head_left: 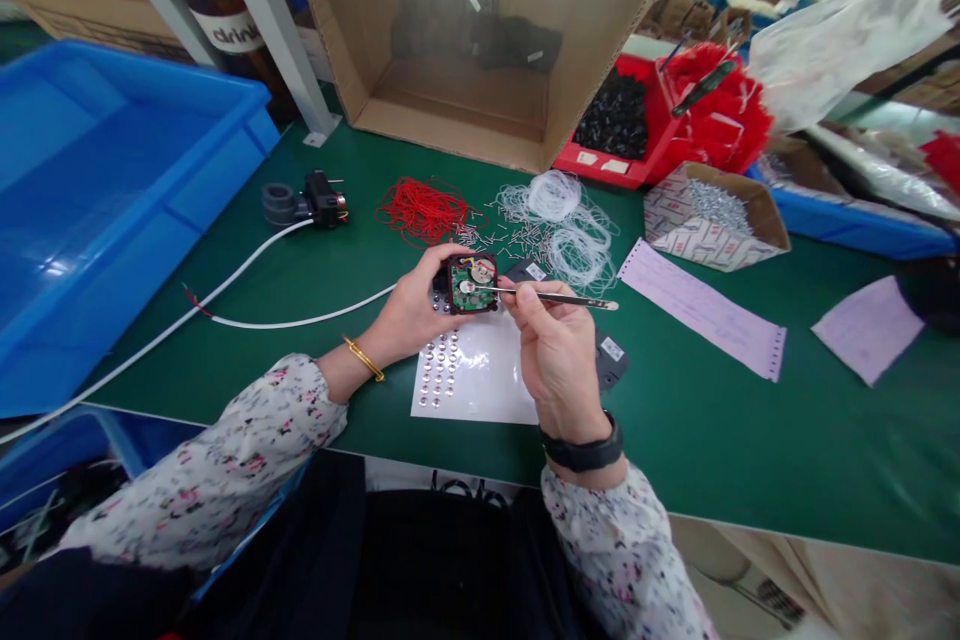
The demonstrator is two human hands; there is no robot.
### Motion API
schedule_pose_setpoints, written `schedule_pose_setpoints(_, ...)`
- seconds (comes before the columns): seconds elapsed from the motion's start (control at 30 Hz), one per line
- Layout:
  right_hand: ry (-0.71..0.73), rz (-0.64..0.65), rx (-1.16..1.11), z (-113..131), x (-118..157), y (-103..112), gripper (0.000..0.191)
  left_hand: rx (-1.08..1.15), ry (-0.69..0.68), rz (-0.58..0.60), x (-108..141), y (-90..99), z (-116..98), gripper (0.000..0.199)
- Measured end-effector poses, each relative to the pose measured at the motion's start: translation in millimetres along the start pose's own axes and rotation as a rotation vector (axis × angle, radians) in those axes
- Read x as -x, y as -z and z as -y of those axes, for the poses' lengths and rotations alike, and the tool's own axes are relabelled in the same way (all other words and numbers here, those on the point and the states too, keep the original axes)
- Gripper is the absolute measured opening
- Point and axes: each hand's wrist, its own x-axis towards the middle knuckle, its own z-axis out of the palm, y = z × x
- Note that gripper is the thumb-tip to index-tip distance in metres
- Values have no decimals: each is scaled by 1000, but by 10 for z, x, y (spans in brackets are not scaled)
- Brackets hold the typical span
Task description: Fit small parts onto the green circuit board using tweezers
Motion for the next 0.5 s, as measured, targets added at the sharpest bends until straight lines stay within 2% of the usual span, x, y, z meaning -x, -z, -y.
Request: schedule_pose_setpoints(0.5, 36, -73, 50, -39, 48, -71, 20, -22, 36, 0, -6, 17, -73, 65)
